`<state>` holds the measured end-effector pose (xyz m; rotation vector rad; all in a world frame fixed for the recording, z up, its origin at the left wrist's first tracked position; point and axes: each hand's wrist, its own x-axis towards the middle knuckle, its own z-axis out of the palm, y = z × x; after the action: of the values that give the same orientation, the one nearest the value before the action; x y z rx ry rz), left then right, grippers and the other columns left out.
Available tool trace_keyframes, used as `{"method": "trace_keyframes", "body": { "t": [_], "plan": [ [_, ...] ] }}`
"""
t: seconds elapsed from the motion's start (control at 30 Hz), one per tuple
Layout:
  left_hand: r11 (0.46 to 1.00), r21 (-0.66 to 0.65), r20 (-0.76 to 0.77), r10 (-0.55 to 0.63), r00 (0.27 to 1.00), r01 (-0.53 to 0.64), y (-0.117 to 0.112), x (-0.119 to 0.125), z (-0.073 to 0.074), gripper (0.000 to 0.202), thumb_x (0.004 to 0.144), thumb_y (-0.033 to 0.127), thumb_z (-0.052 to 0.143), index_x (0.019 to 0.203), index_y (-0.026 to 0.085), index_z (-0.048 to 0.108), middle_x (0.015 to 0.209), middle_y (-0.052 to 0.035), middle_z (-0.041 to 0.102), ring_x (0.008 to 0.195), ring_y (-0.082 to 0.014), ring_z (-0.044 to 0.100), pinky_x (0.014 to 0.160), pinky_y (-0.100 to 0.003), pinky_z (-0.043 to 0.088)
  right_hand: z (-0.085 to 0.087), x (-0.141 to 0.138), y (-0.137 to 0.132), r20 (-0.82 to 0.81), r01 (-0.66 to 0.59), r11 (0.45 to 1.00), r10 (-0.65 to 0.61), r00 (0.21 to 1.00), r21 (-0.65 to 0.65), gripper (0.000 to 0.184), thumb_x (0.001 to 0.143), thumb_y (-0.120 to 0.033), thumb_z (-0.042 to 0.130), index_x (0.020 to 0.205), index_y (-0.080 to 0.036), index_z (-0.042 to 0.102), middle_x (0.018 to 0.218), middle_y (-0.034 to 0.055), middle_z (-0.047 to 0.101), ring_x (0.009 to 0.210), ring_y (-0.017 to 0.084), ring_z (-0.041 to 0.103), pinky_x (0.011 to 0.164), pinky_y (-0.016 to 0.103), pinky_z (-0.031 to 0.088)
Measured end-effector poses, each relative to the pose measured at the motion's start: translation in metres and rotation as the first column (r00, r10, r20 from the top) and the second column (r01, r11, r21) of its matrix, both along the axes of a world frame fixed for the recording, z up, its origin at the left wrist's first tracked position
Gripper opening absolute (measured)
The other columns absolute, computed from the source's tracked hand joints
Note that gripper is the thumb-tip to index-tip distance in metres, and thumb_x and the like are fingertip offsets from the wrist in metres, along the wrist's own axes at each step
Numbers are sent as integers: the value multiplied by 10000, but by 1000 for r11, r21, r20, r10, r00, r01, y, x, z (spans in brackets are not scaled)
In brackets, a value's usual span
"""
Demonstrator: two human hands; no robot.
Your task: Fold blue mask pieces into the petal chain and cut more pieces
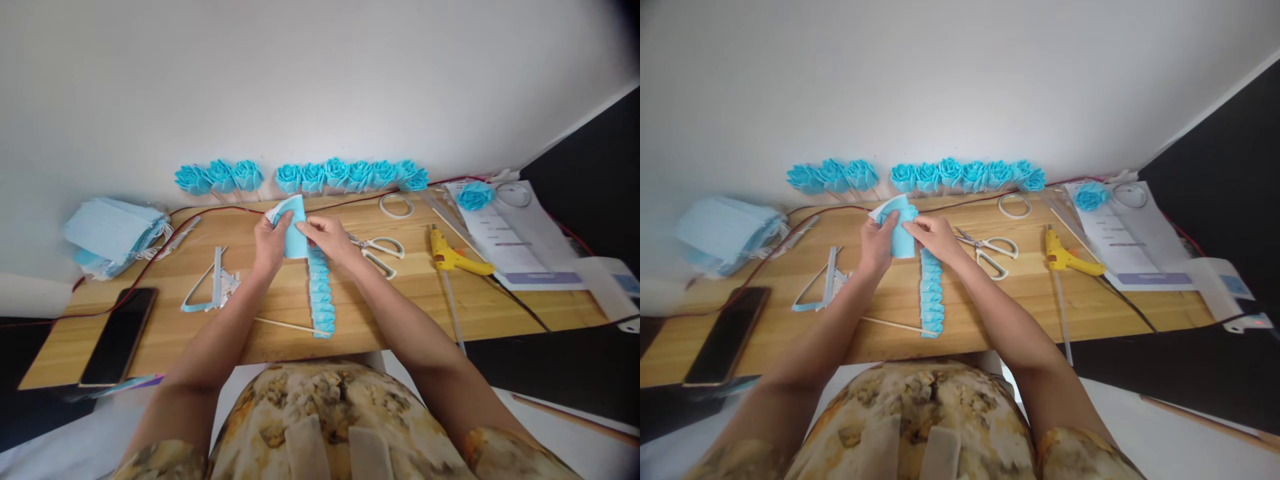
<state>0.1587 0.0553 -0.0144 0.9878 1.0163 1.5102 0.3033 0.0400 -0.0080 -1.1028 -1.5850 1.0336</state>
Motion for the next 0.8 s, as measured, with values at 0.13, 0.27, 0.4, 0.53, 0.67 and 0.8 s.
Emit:
{"method": "trace_keyframes", "body": {
  "t": [0.13,0.27,0.4,0.53,0.67,0.8],
  "plan": [
    [998,20,0,56,998,-56,4,-3,1,301,713,414,788,819,166,655,702,22,623,622,-105,559,603,-221,447,3,2,-1,-61,5,996,-10,998,-84,456,856,-600,610,681,-179,630,583,-26,601,515,98,508,527,232,389],
    [996,27,13,86,996,-87,4,-4,5,316,701,418,797,824,164,655,726,14,654,648,-107,579,635,-220,469,2,-1,-4,24,-121,987,124,992,-108,471,841,-570,646,585,-181,573,522,-30,577,505,95,510,518,223,366],
    [992,52,31,116,993,-117,5,-5,5,313,708,425,792,821,167,655,747,9,674,679,-116,602,657,-219,483,-1,-9,-7,46,-171,973,180,983,-153,432,838,-524,660,596,-182,559,572,-17,637,498,98,534,498,221,360],
    [982,72,39,170,985,-172,12,-11,1,319,723,431,782,875,177,665,801,0,694,741,-129,632,693,-221,494,9,-4,-10,136,-207,972,221,966,-107,389,889,-477,615,644,-175,618,576,-22,643,499,89,543,535,222,361],
    [977,59,82,199,977,-204,18,-15,0,378,721,442,788,968,181,674,934,-30,722,897,-163,672,786,-243,512,30,28,-26,465,-200,980,187,865,-22,321,900,-367,628,643,-180,672,640,-10,690,580,109,580,586,245,328],
    [984,8,136,177,975,-179,19,-15,3,391,702,454,805,945,184,662,883,-20,712,848,-154,669,764,-244,518,33,77,-58,727,172,973,-227,648,151,220,934,-325,573,878,-200,744,862,61,750,766,201,650,671,297,376]
  ]
}}
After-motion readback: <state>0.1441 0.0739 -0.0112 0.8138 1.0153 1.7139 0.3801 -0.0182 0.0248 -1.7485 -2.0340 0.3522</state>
